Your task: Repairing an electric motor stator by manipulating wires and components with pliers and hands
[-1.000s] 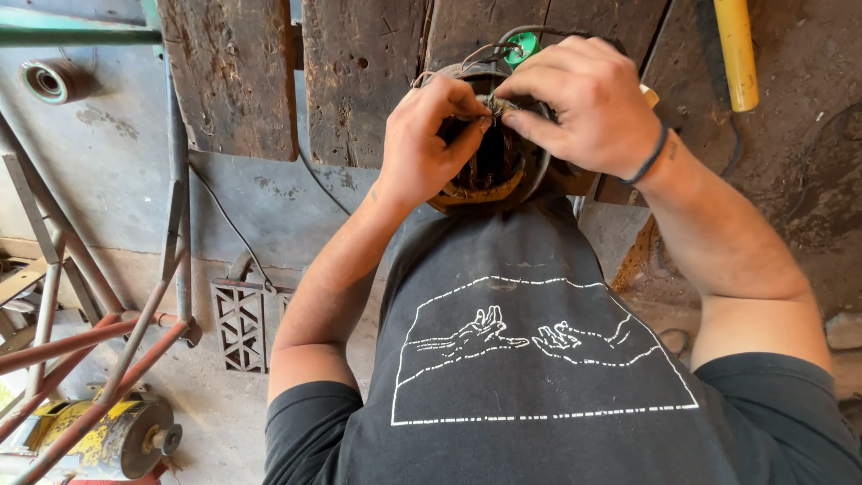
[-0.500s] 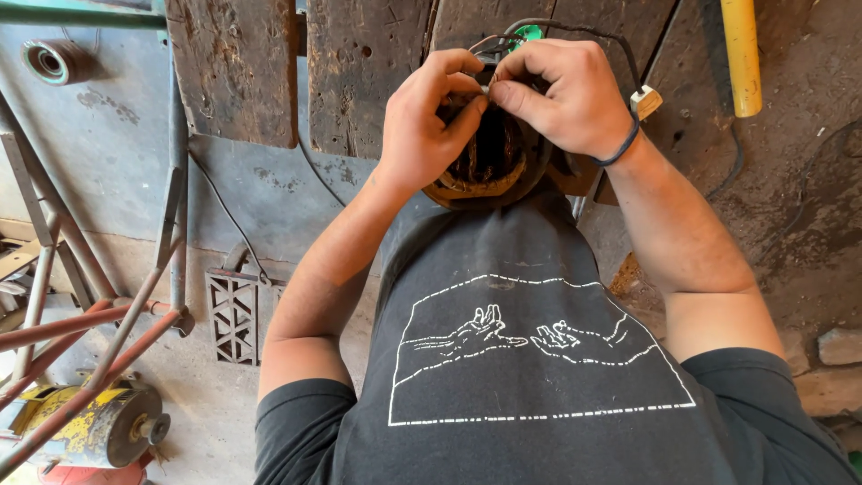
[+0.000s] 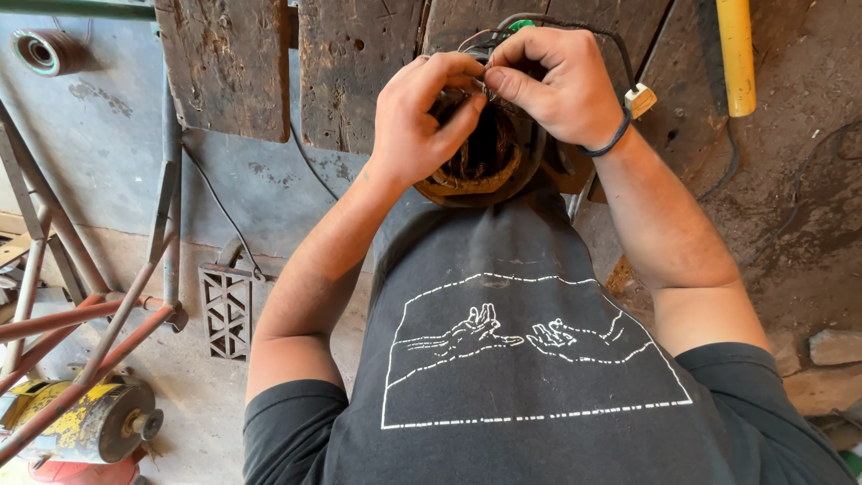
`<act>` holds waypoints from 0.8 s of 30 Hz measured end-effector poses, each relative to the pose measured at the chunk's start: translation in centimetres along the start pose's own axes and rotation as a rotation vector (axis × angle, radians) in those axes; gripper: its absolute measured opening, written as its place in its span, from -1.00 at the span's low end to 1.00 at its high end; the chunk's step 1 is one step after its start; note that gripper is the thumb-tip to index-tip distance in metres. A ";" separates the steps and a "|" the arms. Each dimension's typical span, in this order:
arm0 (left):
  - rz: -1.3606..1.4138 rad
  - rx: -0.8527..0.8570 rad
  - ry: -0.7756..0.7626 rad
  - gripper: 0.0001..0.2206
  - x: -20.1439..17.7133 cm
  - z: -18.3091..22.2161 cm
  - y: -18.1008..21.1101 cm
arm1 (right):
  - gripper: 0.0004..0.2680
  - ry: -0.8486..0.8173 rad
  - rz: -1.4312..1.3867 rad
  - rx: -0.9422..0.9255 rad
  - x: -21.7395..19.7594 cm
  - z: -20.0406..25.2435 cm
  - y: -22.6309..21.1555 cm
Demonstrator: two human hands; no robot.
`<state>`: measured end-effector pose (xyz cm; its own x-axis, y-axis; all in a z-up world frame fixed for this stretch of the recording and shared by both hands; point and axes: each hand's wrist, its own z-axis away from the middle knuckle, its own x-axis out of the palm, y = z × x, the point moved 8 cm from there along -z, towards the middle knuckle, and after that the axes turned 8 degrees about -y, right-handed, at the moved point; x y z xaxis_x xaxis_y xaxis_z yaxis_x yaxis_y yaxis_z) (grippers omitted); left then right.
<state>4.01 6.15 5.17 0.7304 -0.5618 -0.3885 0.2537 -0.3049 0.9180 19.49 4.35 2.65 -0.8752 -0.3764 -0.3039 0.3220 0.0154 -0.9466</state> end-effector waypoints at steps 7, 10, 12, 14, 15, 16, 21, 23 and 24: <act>-0.080 -0.029 0.030 -0.83 0.4 0.3 -0.8 | -0.91 -0.049 -0.078 0.018 0.3 0.2 1.3; -0.101 -0.009 0.022 -0.76 0.6 0.5 -1.1 | -0.92 -0.055 -0.111 -0.005 0.4 0.2 1.5; -0.076 0.075 0.039 -0.78 0.4 0.5 -0.6 | -0.88 -0.065 -0.139 0.007 0.5 0.2 1.9; -0.088 0.085 0.048 -0.76 0.4 0.8 -0.8 | -0.88 -0.060 -0.137 0.024 0.4 0.2 1.8; -0.100 0.095 0.055 -0.74 0.3 1.0 -0.8 | -0.88 -0.053 -0.136 0.041 0.4 0.2 1.8; -0.100 0.095 0.056 -0.74 0.4 1.1 -0.8 | -0.88 -0.054 -0.134 0.041 0.5 0.1 1.5; -0.035 0.190 0.088 -0.88 -0.2 1.0 0.1 | -0.92 -0.001 0.041 -0.025 0.2 0.0 0.2; -0.005 0.182 0.085 -0.88 -0.3 0.9 0.1 | -0.93 0.000 0.043 -0.025 0.3 0.1 0.2; 0.024 0.173 0.082 -0.88 -0.3 0.9 0.0 | -0.94 0.000 0.044 -0.025 0.3 0.1 0.2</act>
<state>3.20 5.63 5.26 0.7858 -0.5084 -0.3522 0.1281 -0.4233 0.8969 19.35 4.17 2.37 -0.8602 -0.3748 -0.3457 0.3513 0.0557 -0.9346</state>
